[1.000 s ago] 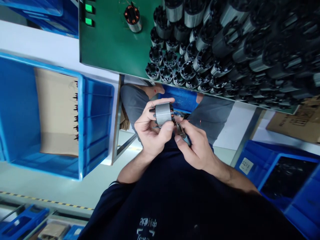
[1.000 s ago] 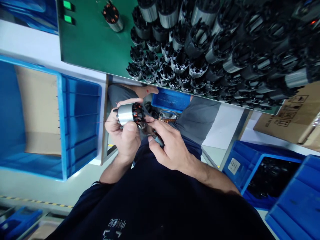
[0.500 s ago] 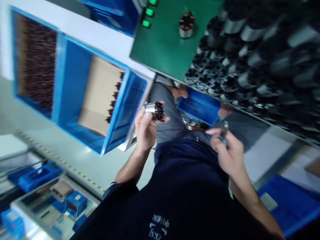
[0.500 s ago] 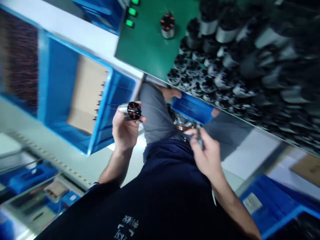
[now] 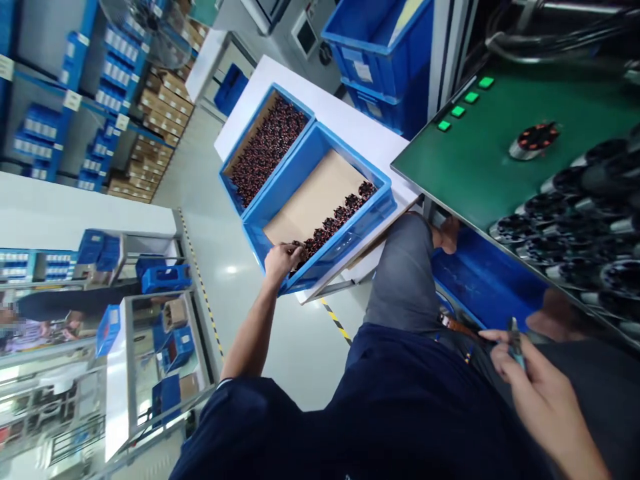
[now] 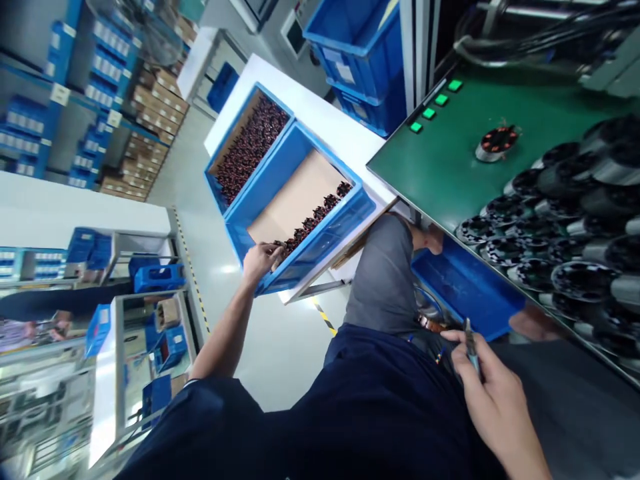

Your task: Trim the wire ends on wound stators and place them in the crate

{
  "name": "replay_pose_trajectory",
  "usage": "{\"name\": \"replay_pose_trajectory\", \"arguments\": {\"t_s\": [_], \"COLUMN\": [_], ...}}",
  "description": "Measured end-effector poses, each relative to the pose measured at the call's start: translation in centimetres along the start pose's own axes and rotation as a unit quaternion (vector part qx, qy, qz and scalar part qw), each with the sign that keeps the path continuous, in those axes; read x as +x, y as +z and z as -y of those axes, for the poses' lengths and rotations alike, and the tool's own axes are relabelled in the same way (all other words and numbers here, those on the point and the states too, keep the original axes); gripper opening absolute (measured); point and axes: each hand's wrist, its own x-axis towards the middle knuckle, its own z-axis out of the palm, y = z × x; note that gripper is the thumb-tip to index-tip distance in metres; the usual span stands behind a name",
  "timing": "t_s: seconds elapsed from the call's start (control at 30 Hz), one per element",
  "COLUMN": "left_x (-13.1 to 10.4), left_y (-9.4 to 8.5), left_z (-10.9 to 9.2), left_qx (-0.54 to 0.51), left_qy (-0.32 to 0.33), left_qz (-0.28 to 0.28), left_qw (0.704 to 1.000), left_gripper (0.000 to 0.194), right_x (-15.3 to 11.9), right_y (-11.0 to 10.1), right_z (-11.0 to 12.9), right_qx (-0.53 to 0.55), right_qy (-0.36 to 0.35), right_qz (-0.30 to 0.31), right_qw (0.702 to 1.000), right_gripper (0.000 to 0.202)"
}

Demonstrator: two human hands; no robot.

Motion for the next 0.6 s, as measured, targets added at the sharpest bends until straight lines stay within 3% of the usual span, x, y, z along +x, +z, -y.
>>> {"name": "replay_pose_trajectory", "arguments": {"t_s": [0.1,0.2,0.27,0.33,0.37,0.43,0.53,0.6], "left_x": [-0.9,-1.9,-2.4,-2.5,-2.3,-1.6,0.1,1.2], "left_y": [-0.1,-2.2,-3.7,-4.7,-4.7,-3.8,-0.3,2.8], "left_z": [-0.1,-0.4,-1.8,-4.8,-7.0,-12.9,-24.5,-32.4], "left_qx": [0.014,0.013,0.015,-0.012,-0.045,-0.134,-0.213,-0.209], "left_qy": [-0.013,0.003,0.021,0.075,0.128,0.268,0.458,0.533], "left_qz": [0.069,0.111,0.098,0.036,-0.009,-0.069,-0.055,-0.026], "left_qw": [0.997,0.994,0.995,0.996,0.991,0.952,0.861,0.820], "left_gripper": [0.057,0.055,0.051,0.056,0.059,0.058,0.061,0.069], "right_x": [0.5,0.4,0.2,-0.1,-0.3,-0.8,-2.0,-3.1], "right_y": [0.4,0.7,1.0,1.2,1.3,1.4,1.5,1.4], "right_z": [0.6,0.5,0.6,1.2,1.6,2.9,4.8,5.5], "right_qx": [-0.004,0.009,0.018,0.030,0.036,0.043,0.036,0.027], "right_qy": [0.018,0.020,0.014,-0.001,-0.012,-0.040,-0.087,-0.110], "right_qz": [0.019,0.014,0.009,0.013,0.017,0.022,0.029,0.037], "right_qw": [1.000,1.000,1.000,0.999,0.999,0.998,0.995,0.993], "right_gripper": [0.069,0.071,0.069,0.068,0.068,0.066,0.054,0.045]}}
